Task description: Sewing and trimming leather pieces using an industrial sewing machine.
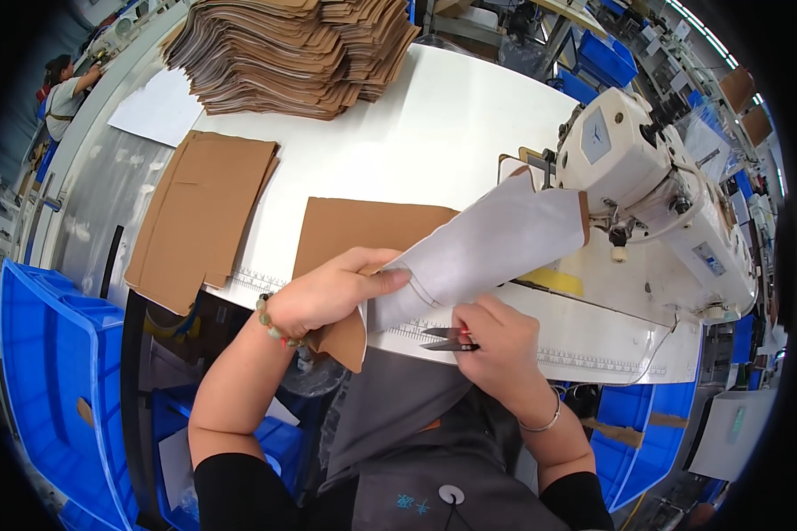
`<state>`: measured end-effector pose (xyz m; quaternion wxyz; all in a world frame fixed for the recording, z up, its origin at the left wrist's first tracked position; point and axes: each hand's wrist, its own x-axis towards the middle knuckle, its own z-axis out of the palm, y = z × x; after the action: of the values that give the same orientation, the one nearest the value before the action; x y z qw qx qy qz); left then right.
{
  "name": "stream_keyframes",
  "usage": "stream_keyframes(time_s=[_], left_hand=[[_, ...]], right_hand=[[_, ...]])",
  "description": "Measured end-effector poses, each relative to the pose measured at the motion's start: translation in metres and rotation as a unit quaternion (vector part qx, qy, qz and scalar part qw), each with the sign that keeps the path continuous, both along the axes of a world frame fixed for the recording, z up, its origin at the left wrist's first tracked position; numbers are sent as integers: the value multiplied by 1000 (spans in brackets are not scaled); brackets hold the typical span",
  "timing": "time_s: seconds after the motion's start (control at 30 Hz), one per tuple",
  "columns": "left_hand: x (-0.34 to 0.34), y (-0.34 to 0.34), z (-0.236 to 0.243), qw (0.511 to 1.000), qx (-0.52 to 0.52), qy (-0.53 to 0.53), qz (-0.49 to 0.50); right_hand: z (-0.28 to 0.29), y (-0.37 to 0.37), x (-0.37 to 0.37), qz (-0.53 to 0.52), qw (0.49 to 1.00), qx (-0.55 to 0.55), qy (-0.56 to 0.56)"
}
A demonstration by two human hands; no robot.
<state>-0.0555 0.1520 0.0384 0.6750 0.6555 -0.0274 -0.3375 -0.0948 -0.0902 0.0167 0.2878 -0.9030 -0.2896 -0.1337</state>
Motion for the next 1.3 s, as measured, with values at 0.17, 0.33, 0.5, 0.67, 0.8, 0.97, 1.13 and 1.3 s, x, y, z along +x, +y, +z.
stream_keyframes(time_s=[0.17,0.33,0.5,0.67,0.8,0.97,1.13,1.3], left_hand=[[2,-2,-3,999,-36,19,24],[4,-1,-6,995,-51,34,73],[8,4,-8,993,-35,64,97],[9,4,-10,990,-39,81,110],[9,4,-9,991,-30,71,108],[10,6,-10,992,-38,71,99],[10,7,-13,991,-38,74,104],[11,8,-14,990,-46,84,104]], right_hand=[[-7,-9,-8,-36,996,63,41],[-10,-3,-18,-87,983,147,68],[-15,-5,-19,-95,990,92,45],[-20,0,-18,-94,989,108,31],[-19,1,-18,-94,989,104,36],[-20,2,-18,-91,989,113,34],[-20,3,-18,-86,989,119,31],[-18,1,-20,-85,987,121,57]])
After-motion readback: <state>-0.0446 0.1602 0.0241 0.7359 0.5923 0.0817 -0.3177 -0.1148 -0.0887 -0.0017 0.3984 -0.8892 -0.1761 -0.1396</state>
